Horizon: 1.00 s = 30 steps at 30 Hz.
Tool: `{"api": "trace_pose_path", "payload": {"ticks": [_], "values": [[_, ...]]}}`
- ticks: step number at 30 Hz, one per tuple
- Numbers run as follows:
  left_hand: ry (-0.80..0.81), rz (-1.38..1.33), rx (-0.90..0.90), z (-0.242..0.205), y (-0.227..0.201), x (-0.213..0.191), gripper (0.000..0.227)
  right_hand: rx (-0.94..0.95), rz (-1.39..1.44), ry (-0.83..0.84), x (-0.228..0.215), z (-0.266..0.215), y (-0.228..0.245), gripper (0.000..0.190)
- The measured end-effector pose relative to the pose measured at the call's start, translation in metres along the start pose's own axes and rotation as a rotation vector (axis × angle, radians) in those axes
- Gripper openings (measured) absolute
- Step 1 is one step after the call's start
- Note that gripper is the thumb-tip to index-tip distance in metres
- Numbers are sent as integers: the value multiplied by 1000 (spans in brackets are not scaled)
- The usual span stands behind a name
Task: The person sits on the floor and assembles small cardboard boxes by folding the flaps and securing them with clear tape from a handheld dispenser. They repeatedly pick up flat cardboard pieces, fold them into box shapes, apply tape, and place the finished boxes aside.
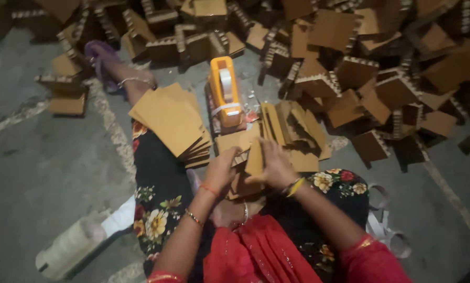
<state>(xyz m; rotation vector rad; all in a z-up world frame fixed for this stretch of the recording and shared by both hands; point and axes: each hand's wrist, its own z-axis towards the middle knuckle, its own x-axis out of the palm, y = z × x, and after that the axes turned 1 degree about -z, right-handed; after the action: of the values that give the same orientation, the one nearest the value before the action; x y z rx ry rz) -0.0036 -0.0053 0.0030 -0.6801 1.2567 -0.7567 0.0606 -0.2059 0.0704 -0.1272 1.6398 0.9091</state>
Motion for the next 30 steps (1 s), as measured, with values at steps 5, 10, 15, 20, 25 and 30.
{"api": "trace_pose_path", "payload": {"ticks": [5, 10, 15, 20, 25, 30], "values": [[30, -60, 32, 0, 5, -7, 48, 108, 436, -100, 53, 13, -7, 116], [76, -109, -59, 1, -1, -16, 41, 130, 714, 121, 61, 8, -51, 112], [236, -149, 2, 7, 11, -26, 49, -29, 439, 43, 84, 3, -67, 108], [366, -181, 59, 14, 19, -28, 73, -42, 447, -36, 98, 31, -59, 75], [240, -262, -32, 10, 17, -15, 62, 126, 441, -71, 88, 40, -31, 44], [-77, -116, -110, 6, 9, -6, 47, -15, 329, -181, 75, 46, -19, 34]]}}
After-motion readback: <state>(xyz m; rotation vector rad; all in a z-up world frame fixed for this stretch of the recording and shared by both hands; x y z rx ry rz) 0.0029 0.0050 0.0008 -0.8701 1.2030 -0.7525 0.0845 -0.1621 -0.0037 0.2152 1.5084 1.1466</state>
